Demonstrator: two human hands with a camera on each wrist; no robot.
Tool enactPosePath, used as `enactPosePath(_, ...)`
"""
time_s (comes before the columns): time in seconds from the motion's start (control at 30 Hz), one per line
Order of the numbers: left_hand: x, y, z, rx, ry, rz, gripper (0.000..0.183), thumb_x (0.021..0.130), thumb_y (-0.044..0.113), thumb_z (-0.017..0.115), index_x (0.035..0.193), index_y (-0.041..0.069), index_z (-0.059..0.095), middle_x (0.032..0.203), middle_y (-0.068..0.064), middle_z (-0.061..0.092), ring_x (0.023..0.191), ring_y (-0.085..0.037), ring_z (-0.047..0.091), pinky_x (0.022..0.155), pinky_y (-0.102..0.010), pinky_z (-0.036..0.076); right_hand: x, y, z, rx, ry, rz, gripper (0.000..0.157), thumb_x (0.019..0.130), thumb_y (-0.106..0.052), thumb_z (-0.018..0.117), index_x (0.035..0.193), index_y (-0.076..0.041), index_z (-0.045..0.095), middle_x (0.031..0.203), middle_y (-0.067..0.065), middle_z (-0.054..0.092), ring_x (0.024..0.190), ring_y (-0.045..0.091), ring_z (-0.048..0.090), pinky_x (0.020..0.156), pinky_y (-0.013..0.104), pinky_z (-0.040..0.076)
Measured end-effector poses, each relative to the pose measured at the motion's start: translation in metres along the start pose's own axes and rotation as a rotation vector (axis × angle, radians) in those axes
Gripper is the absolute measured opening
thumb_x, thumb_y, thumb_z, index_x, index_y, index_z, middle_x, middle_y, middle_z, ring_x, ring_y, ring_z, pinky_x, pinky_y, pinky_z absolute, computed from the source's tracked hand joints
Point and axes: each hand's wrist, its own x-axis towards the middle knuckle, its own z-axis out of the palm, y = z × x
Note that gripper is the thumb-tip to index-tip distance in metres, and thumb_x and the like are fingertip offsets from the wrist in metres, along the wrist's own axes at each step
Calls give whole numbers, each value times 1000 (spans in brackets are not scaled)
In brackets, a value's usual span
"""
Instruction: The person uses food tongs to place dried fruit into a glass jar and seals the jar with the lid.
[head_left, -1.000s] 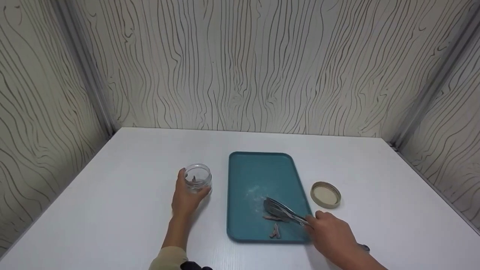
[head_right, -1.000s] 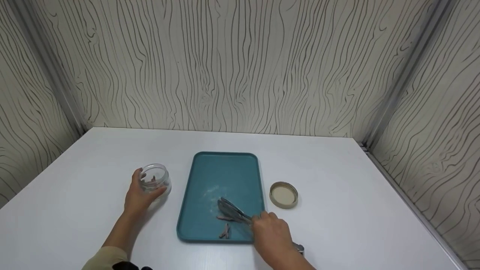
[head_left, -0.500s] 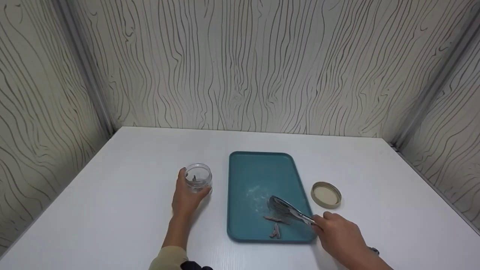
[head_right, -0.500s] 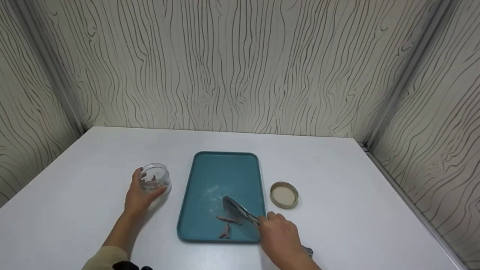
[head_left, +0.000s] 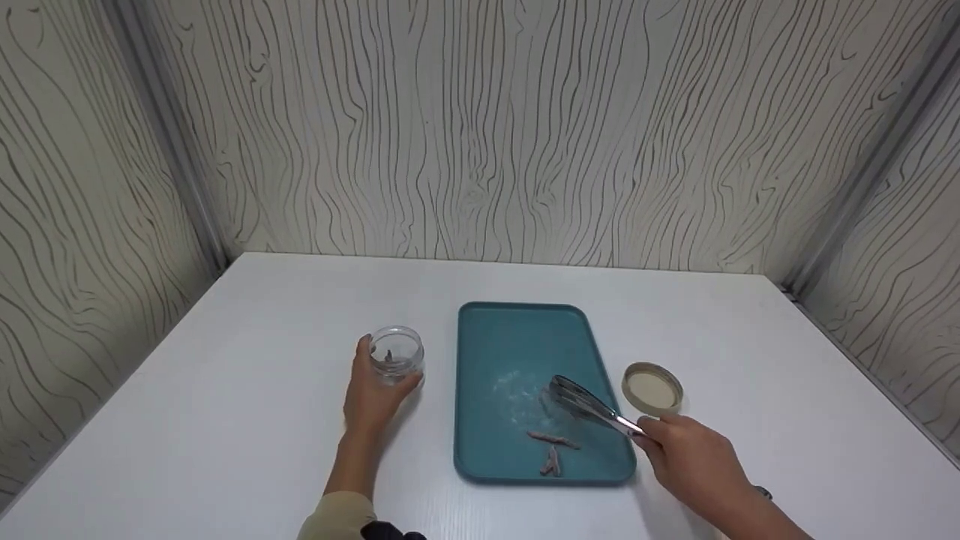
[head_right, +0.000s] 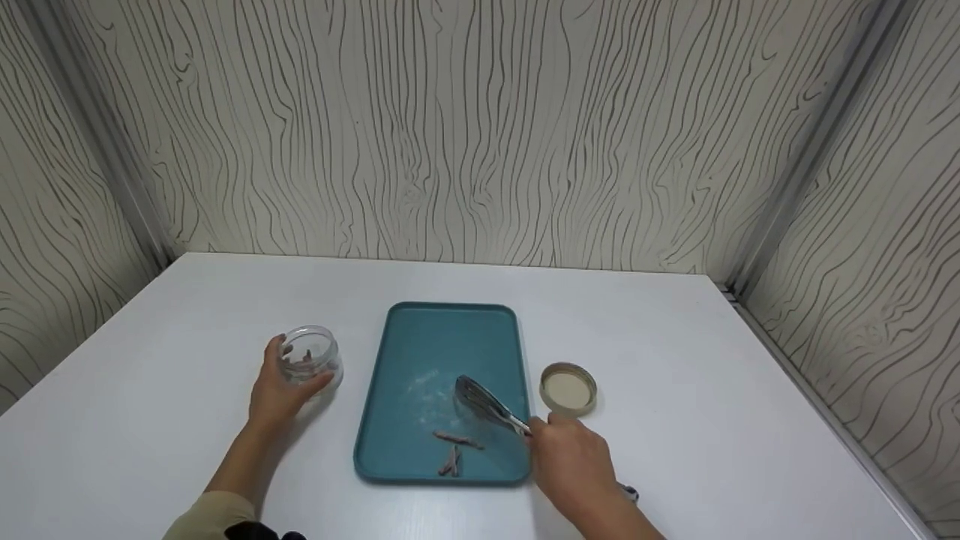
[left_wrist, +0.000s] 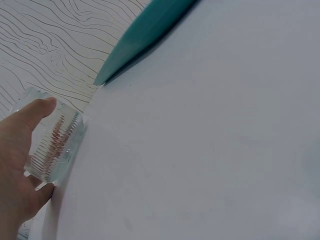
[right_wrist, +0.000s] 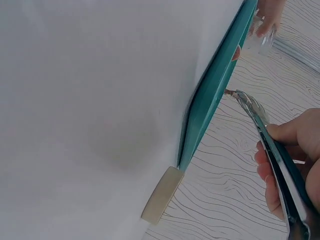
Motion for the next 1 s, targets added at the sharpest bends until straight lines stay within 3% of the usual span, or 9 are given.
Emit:
enactPosePath(0.4, -1, 0, -1, 6, -16, -19, 89, 65, 29, 73, 133, 11, 20, 134, -14, 31, 122, -30, 27, 94, -46, 26, 35, -3, -21, 66, 108, -37, 7, 73, -8, 66, 80, -9, 64, 61, -5, 47, 50, 8, 41, 41, 25, 36)
enactPosePath(0.63, 0, 0, -1, -3, -18, -15, 86, 65, 28, 73, 132, 12, 21, 133, -13, 32, 122, -29, 28, 94, -47, 26, 50, -9, -30, 77, 121, -33, 3, 76, -8, 63, 79, -7, 63, 57, -4, 42, 47, 9, 37, 40, 25, 32)
enactPosePath(1.0, -1, -1, -1, -14, -17, 5, 85, 65, 28, 73, 131, 10, 23, 131, -14, 34, 120, -29, 30, 93, -46, 27, 72, -33, -34, 111, 184, -68, 6, 78, -8, 62, 81, -4, 64, 58, -2, 45, 49, 10, 38, 42, 24, 35)
